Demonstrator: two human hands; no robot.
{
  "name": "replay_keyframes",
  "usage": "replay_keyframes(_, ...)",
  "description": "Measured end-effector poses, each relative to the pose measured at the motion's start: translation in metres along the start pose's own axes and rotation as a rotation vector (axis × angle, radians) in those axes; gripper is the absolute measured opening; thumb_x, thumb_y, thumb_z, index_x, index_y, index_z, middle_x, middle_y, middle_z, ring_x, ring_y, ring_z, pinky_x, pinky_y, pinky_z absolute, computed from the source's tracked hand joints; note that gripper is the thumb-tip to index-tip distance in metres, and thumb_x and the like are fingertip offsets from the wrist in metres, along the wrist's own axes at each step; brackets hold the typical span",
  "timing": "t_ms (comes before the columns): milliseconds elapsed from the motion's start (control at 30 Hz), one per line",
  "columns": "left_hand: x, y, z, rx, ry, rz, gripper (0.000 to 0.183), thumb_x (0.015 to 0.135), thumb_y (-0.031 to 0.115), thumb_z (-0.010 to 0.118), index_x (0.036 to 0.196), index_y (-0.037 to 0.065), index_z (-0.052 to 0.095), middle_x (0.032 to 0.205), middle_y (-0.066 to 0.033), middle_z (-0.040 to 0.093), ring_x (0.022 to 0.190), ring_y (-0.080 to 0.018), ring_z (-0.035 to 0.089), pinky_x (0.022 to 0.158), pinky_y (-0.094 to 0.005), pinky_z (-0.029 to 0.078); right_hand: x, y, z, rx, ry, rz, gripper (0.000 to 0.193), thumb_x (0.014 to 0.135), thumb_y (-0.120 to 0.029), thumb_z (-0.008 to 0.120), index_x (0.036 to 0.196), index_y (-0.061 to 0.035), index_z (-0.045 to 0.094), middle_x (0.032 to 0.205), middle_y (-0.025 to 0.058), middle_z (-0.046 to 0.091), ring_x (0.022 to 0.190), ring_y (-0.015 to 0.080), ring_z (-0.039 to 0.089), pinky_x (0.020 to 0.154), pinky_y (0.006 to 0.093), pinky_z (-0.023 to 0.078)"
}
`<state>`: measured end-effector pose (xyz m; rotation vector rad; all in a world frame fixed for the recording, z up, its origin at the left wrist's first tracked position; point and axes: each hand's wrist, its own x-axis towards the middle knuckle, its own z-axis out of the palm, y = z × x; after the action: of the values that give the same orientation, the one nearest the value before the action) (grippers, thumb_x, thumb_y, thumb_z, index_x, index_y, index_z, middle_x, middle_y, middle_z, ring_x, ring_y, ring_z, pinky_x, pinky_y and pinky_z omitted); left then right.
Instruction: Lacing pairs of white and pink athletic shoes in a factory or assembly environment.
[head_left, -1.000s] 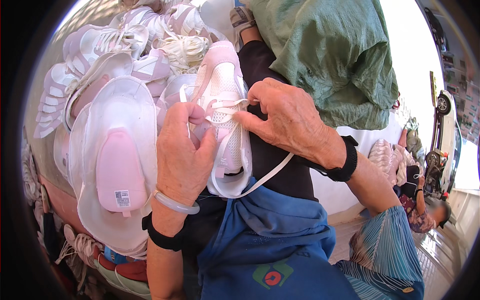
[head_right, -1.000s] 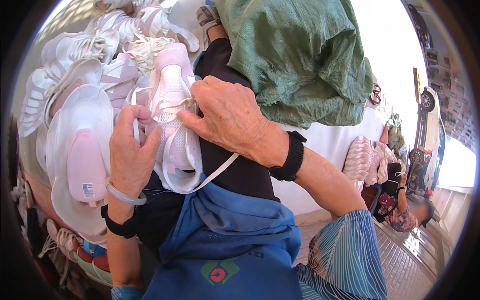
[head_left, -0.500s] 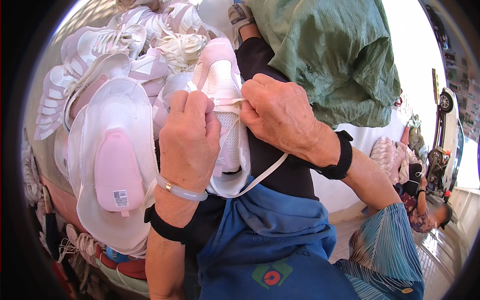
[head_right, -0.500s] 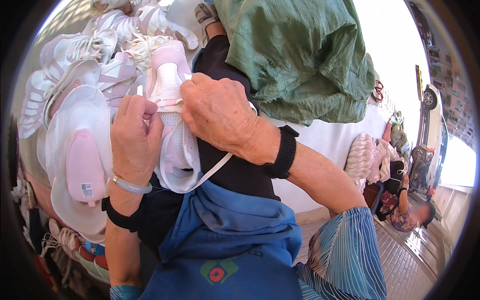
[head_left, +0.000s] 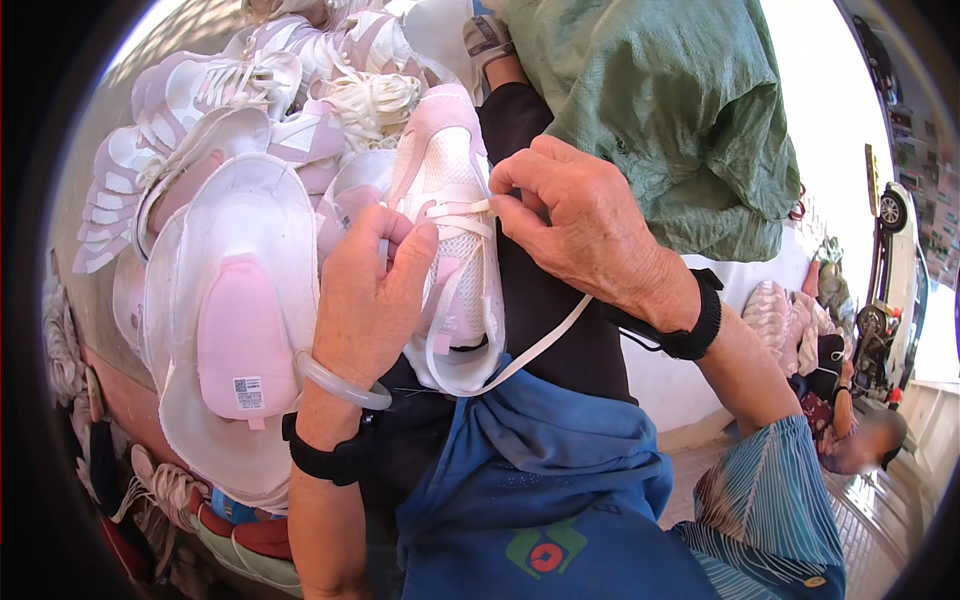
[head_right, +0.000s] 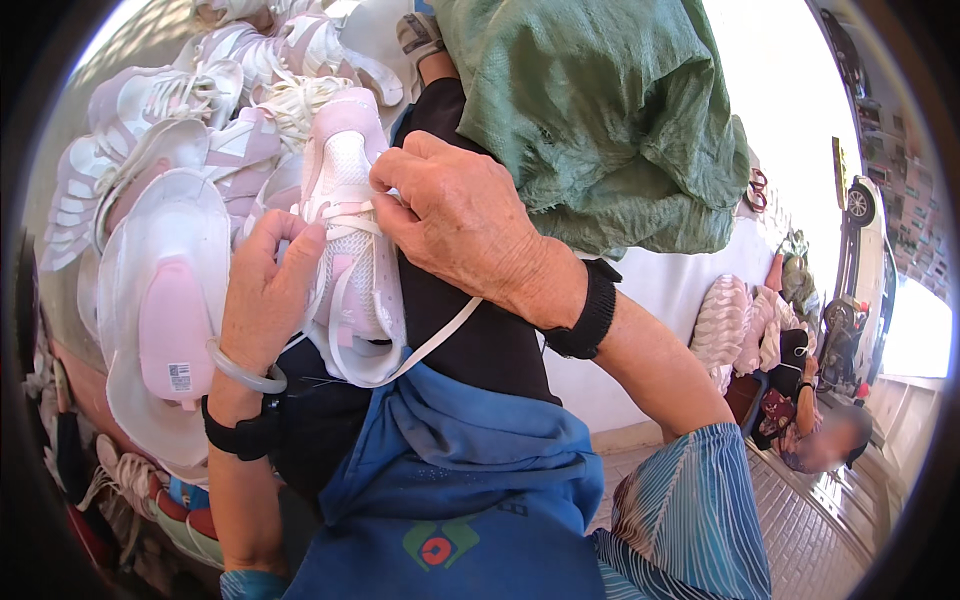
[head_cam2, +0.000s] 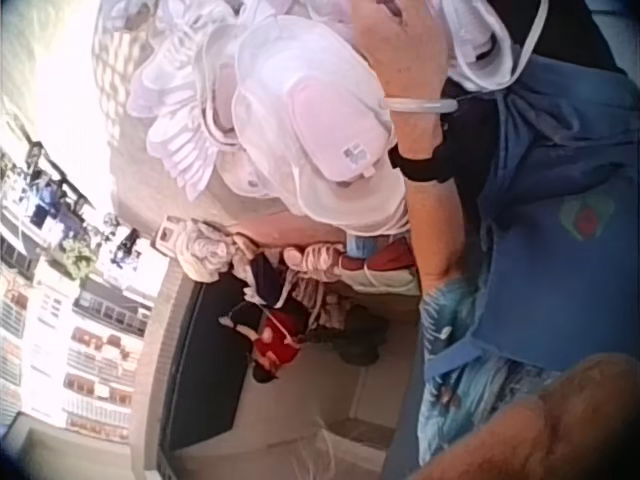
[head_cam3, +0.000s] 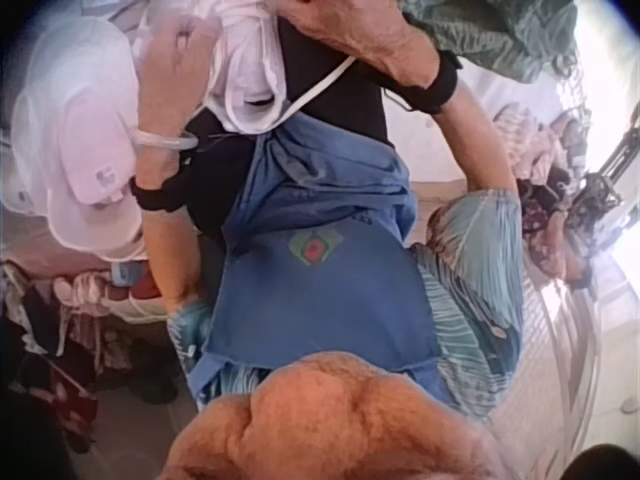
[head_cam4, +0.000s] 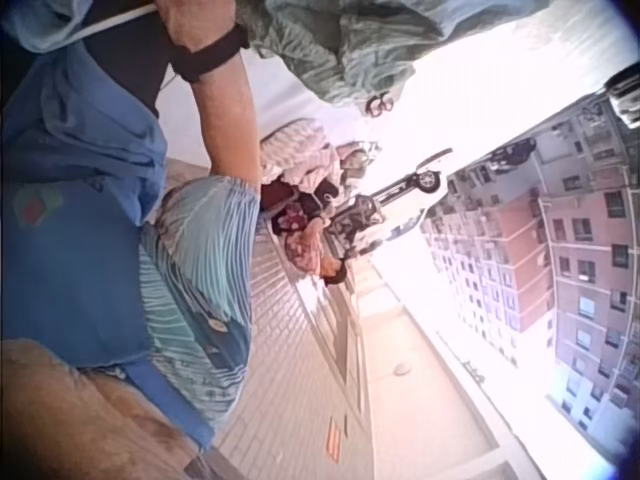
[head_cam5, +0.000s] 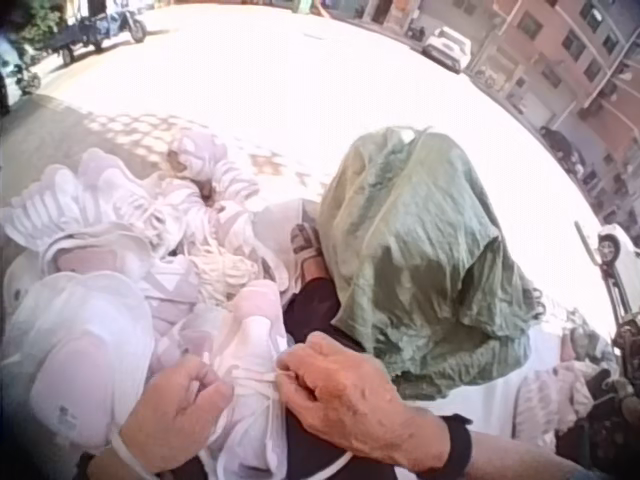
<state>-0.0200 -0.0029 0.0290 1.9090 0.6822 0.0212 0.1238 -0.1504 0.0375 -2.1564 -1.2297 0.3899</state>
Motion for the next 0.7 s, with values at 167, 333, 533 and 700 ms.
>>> replay_keyframes(167, -0.002, 0.0, 0.009, -0.014, 0.036, -0.03, 0.015, 0.087, 0.01, 0.063, 0.084, -0.002, 0.054, 0.07, -0.0116, 0.059, 0.06, -0.0182, 0.056, 0.058, -0.0329, 0.047, 0.014, -0.019, 0.01, -0.227, -0.117, -0.227, 0.013, 0.078, -0.012, 0.066, 0.086, -0.0036, 0.061, 0.082, 0.0097, 0.055, 0.065, 0.025, 0.063, 0.055, 0.0366, 0.05)
replay_keyframes(333, 0.001, -0.014, 0.005, -0.211, -0.01, -0.135, 0.019, 0.089, 0.014, 0.063, 0.086, -0.003, 0.054, 0.072, -0.0128, 0.06, 0.063, -0.0203, 0.057, 0.059, -0.0339, 0.047, 0.022, -0.039, 0.017, -0.446, -0.214, -0.269, 0.015, 0.071, -0.011, 0.068, 0.082, -0.0019, 0.061, 0.082, 0.0098, 0.056, 0.067, 0.025, 0.065, 0.052, 0.0337, 0.051)
replay_keyframes(533, 0.0, -0.013, 0.012, -0.076, 0.097, 0.035, 0.02, 0.09, 0.016, 0.061, 0.087, -0.003, 0.054, 0.074, -0.0142, 0.061, 0.065, -0.0213, 0.057, 0.061, -0.0342, 0.047, 0.022, -0.042, 0.033, -0.519, -0.186, -0.31, 0.015, 0.07, -0.01, 0.066, 0.079, -0.0012, 0.059, 0.082, 0.0103, 0.054, 0.068, 0.024, 0.065, 0.052, 0.0318, 0.051)
replay_keyframes(700, 0.001, -0.018, 0.007, -0.212, 0.048, -0.084, 0.02, 0.09, 0.016, 0.06, 0.087, -0.002, 0.055, 0.075, -0.0146, 0.061, 0.066, -0.0228, 0.057, 0.063, -0.0351, 0.047, 0.029, -0.034, 0.027, -0.342, -0.07, -0.338, 0.014, 0.076, -0.009, 0.063, 0.084, -0.0023, 0.054, 0.08, 0.0111, 0.051, 0.068, 0.0279, 0.061, 0.053, 0.0372, 0.05)
